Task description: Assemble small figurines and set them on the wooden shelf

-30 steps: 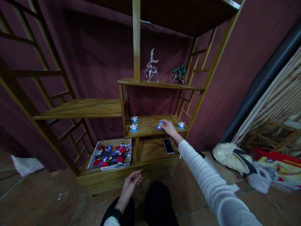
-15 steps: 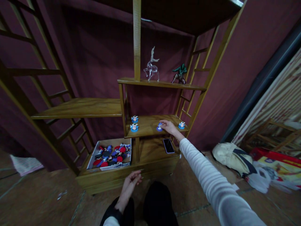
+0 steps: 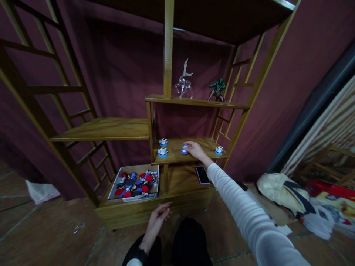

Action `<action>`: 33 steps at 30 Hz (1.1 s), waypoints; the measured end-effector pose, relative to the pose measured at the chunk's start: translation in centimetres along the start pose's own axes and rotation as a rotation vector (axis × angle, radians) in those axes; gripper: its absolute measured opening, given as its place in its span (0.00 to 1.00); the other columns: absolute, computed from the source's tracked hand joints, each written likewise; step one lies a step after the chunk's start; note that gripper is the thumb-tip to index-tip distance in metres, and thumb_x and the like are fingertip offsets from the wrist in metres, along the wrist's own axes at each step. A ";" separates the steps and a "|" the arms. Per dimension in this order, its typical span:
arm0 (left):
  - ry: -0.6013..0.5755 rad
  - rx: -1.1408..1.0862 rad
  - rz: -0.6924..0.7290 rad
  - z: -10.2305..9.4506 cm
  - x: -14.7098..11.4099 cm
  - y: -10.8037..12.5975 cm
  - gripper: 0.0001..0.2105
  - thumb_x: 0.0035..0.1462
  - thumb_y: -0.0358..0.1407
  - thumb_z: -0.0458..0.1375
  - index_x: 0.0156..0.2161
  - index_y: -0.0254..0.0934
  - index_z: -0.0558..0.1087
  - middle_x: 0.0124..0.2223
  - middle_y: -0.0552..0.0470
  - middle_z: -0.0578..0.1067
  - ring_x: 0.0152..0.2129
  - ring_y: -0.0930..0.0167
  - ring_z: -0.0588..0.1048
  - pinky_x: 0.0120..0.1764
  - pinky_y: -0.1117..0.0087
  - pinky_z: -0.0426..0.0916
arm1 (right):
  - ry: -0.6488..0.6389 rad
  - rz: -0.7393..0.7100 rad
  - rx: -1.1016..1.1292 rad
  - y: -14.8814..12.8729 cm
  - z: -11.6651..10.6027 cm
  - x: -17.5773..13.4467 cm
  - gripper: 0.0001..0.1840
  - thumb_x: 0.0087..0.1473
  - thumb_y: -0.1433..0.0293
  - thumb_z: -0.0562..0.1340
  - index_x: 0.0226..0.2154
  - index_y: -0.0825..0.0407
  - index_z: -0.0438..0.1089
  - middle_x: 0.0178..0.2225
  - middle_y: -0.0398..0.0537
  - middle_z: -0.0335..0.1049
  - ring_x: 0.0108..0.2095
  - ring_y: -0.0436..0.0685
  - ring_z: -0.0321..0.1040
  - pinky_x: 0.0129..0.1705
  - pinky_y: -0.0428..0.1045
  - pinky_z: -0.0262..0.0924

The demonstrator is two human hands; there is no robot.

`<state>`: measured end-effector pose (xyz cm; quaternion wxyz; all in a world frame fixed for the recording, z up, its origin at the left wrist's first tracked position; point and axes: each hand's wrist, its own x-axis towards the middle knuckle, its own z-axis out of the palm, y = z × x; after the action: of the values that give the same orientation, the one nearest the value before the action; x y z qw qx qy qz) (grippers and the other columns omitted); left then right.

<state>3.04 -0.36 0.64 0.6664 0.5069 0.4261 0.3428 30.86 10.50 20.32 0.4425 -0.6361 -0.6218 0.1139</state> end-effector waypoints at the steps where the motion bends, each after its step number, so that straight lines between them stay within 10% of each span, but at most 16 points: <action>1: -0.001 0.002 0.002 0.0 0.0 0.0 0.23 0.36 0.49 0.63 0.36 0.33 0.73 0.28 0.50 0.74 0.23 0.72 0.71 0.25 0.73 0.62 | -0.005 -0.006 -0.008 -0.4 0.4 0.2 0.17 0.44 0.69 0.62 0.41 0.50 0.71 0.31 0.44 0.73 0.30 0.50 0.69 0.36 0.45 0.62; 33: 0.003 0.009 0.017 -0.4 0.1 -0.1 0.20 0.38 0.47 0.61 0.36 0.34 0.73 0.28 0.52 0.73 0.24 0.72 0.70 0.28 0.72 0.63 | -0.055 -0.027 -0.198 -3.0 3.4 -0.1 0.15 0.47 0.67 0.60 0.40 0.47 0.70 0.32 0.44 0.74 0.32 0.52 0.69 0.36 0.45 0.61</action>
<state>2.74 -0.15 0.44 0.6605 0.5129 0.4241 0.3475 26.40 11.32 20.43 0.3617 -0.6649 -0.6505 0.0634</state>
